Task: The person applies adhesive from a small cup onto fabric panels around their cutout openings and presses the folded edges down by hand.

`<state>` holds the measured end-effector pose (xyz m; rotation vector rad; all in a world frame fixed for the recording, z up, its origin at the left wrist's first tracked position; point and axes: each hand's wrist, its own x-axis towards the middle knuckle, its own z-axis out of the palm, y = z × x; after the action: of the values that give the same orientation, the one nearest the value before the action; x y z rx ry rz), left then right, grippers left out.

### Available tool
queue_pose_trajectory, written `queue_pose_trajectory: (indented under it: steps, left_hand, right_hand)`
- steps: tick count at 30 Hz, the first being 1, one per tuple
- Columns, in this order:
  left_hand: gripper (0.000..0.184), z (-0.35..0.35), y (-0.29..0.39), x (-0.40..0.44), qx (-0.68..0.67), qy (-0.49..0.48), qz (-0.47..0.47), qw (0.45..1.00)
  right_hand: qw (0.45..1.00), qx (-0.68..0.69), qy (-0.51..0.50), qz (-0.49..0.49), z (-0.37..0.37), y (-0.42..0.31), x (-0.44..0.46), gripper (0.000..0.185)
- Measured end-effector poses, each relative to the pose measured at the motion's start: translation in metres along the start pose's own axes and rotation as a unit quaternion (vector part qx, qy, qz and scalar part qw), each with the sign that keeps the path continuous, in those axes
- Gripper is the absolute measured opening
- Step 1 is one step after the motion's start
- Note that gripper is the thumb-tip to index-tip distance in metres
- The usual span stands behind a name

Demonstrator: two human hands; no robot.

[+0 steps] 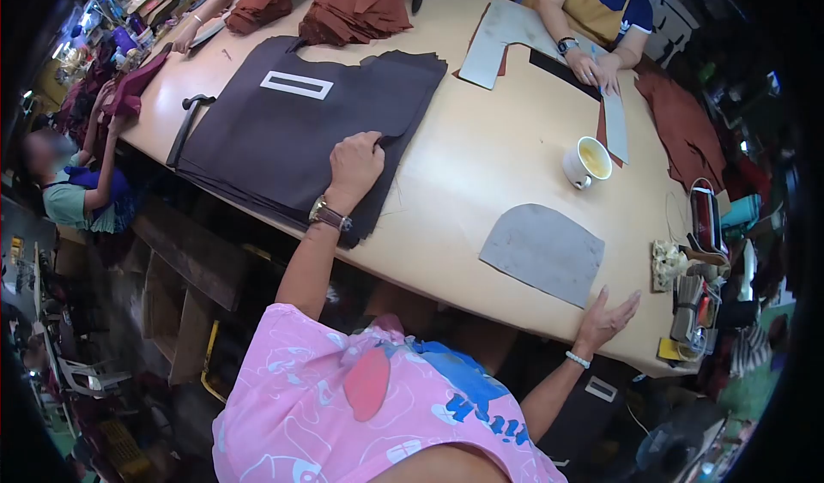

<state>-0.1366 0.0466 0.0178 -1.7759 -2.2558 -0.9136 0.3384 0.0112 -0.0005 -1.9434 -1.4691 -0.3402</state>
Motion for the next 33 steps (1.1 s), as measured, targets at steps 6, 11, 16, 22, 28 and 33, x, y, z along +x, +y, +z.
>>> queue_pose_trajectory:
  steps: [6, 11, 16, 22, 28, 33]
  left_hand:
    - [0.018, -0.062, -0.003, 0.017, -0.274, -0.076, -0.129, 0.95]
    - [0.013, -0.075, 0.024, -0.015, -0.386, -0.094, 0.021, 0.918]
    - [0.013, -0.049, 0.048, -0.06, -0.401, -0.099, 0.002, 0.911]
    - [0.013, -0.037, 0.075, -0.091, -0.389, -0.077, 0.013, 0.918]
    - [0.013, -0.027, 0.103, -0.108, -0.419, -0.097, 0.036, 0.902]
    - [0.01, -0.011, 0.118, -0.116, -0.444, -0.113, 0.012, 0.889]
  right_hand:
    - [0.99, 0.079, 0.005, -0.115, -0.009, -0.047, 0.002, 0.061]
    - [0.839, 0.406, -0.355, -0.076, -0.009, -0.186, -0.012, 0.063]
    - [0.711, 0.374, -0.596, -0.016, 0.011, -0.28, -0.021, 0.098]
    - [0.752, 0.516, -0.41, 0.003, 0.042, -0.276, -0.027, 0.093]
    - [0.843, 0.4, -0.36, -0.002, 0.01, -0.233, -0.012, 0.084]
    - [0.799, 0.463, -0.382, 0.024, 0.008, -0.205, -0.041, 0.082]
